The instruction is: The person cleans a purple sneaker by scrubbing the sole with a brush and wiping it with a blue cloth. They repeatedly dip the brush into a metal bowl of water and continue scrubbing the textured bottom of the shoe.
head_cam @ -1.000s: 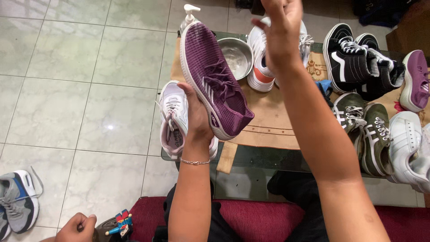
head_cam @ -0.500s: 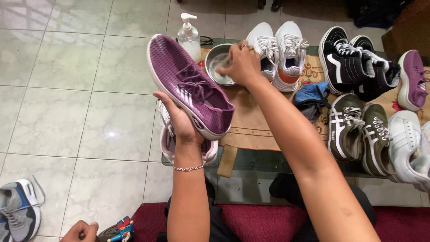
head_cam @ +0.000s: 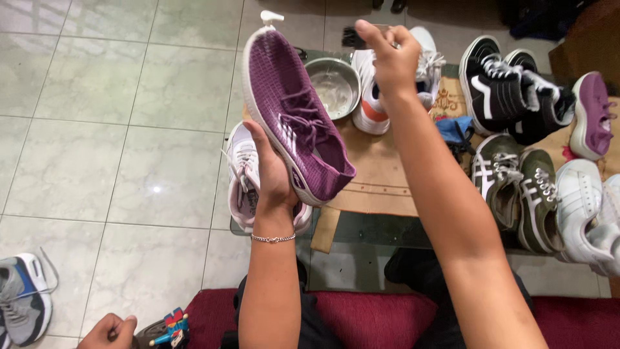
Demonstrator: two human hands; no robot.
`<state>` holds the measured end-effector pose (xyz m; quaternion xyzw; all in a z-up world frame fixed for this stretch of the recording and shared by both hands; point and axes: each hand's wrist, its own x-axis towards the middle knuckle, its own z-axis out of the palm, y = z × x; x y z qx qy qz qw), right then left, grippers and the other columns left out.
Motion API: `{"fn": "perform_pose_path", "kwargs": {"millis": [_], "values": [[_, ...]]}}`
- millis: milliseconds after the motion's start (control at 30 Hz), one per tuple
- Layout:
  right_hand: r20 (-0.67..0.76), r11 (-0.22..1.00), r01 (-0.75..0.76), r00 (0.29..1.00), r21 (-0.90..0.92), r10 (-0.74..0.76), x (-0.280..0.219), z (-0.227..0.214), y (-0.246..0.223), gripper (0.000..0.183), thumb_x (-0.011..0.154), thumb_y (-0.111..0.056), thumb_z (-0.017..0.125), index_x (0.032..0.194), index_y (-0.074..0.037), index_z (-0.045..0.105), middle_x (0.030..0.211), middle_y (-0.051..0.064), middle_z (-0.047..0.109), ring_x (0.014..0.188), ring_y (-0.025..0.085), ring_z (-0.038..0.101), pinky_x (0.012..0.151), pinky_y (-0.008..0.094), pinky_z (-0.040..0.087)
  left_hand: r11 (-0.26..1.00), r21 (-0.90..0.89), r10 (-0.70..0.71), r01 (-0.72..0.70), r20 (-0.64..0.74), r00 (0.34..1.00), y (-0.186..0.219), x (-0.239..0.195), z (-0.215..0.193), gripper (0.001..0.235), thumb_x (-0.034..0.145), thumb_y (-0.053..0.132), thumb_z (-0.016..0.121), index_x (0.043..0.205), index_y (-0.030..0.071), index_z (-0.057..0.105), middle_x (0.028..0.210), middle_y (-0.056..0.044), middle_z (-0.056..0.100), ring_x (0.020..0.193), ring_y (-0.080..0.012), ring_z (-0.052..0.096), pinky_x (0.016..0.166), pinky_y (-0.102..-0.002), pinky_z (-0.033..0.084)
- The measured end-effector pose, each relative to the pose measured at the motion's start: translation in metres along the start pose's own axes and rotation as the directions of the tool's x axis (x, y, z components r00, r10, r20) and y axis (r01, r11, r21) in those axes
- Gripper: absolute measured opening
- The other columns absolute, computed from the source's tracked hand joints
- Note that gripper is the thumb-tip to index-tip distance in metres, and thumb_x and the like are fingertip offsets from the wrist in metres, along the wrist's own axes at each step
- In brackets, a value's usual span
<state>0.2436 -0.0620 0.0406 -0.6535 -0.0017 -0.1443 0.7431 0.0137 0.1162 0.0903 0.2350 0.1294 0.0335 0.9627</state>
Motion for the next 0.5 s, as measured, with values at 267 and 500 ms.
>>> {"fn": "perform_pose_path", "kwargs": {"millis": [267, 500], "values": [[0.489, 0.67, 0.716, 0.664, -0.196, -0.566, -0.087, -0.051, -0.156, 0.058, 0.099, -0.033, 0.102, 0.093, -0.006, 0.052, 0.145, 0.025, 0.058, 0.146, 0.042, 0.062, 0.118, 0.054, 0.056, 0.992, -0.075, -0.072, 0.102, 0.327, 0.942, -0.045, 0.014, -0.02, 0.101, 0.106, 0.076, 0.048, 0.17, -0.004, 0.05, 0.163, -0.026, 0.063, 0.15, -0.038, 0.062, 0.133, -0.057, 0.049], [0.71, 0.383, 0.887, 0.443, -0.258, -0.547, -0.104, -0.056, -0.183, 0.069, 0.096, -0.042, 0.115, 0.085, -0.004, 0.058, 0.16, 0.03, 0.062, 0.146, 0.045, 0.065, 0.108, 0.055, 0.053, 0.993, 0.039, -0.114, 0.107, 0.308, 0.944, -0.071, -0.002, -0.007, 0.1, 0.106, 0.071, 0.047, 0.176, 0.001, 0.039, 0.174, -0.023, 0.05, 0.16, -0.0359, 0.05, 0.139, -0.054, 0.04]]}}
